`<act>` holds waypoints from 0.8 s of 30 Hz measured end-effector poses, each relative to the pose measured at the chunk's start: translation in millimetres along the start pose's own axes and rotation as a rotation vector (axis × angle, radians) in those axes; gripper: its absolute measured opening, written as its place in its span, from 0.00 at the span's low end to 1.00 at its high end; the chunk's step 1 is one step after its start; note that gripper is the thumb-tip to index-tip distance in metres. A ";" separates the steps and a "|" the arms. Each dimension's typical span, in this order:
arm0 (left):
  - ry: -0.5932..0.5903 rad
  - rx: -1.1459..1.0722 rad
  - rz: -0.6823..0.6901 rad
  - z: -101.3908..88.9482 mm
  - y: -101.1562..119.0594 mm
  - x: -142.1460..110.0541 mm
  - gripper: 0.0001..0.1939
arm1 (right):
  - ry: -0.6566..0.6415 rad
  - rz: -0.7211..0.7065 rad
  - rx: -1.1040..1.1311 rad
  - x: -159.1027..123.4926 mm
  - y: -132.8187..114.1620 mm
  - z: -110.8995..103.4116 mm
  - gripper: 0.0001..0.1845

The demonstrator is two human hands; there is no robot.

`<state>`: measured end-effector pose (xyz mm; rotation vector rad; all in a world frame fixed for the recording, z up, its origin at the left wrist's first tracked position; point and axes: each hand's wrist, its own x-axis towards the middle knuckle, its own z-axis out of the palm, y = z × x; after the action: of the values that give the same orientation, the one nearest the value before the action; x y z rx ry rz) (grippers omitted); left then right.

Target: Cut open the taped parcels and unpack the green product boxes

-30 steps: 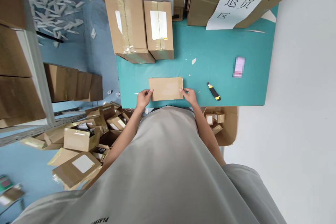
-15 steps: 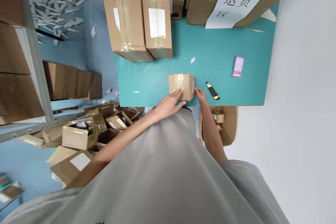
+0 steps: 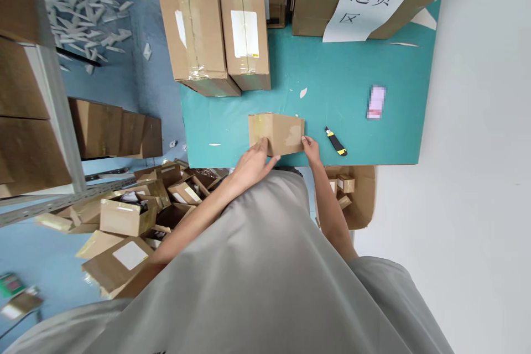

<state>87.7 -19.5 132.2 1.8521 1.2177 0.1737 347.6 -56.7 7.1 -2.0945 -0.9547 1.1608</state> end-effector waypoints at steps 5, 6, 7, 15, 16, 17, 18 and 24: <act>0.194 -0.148 -0.291 -16.0 -77.5 9.7 0.23 | -0.055 0.053 0.114 0.9 -19.9 26.6 0.35; 0.222 -0.188 -0.353 -16.9 -93.7 12.2 0.19 | -0.079 0.040 0.096 0.7 -25.1 32.8 0.34; 0.242 -0.219 -0.415 -16.8 -108.4 14.4 0.16 | -0.095 0.029 0.072 0.1 -30.3 38.6 0.32; 0.288 -0.582 -0.505 -16.9 -171.0 16.9 0.10 | -0.139 -0.074 -0.220 -31.4 -74.1 49.7 0.20; 0.312 -0.619 -0.512 -20.1 -177.5 15.3 0.11 | -0.161 -0.111 -0.246 -38.2 -82.3 49.1 0.21; 0.345 -0.643 -0.531 -23.6 -184.5 13.2 0.12 | -0.183 -0.151 -0.269 -45.4 -91.5 49.3 0.23; 0.384 -0.651 -0.560 -27.1 -191.8 10.6 0.14 | -0.208 -0.192 -0.288 -52.9 -101.6 50.5 0.25; 0.510 -0.521 -0.632 -39.1 -228.3 -6.5 0.13 | -0.435 -0.453 -0.366 -102.1 -163.4 89.6 0.32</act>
<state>-90.0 27.1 -9.1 0.9372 1.8362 0.5697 179.9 -29.9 134.9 -1.7569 -1.8543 1.2857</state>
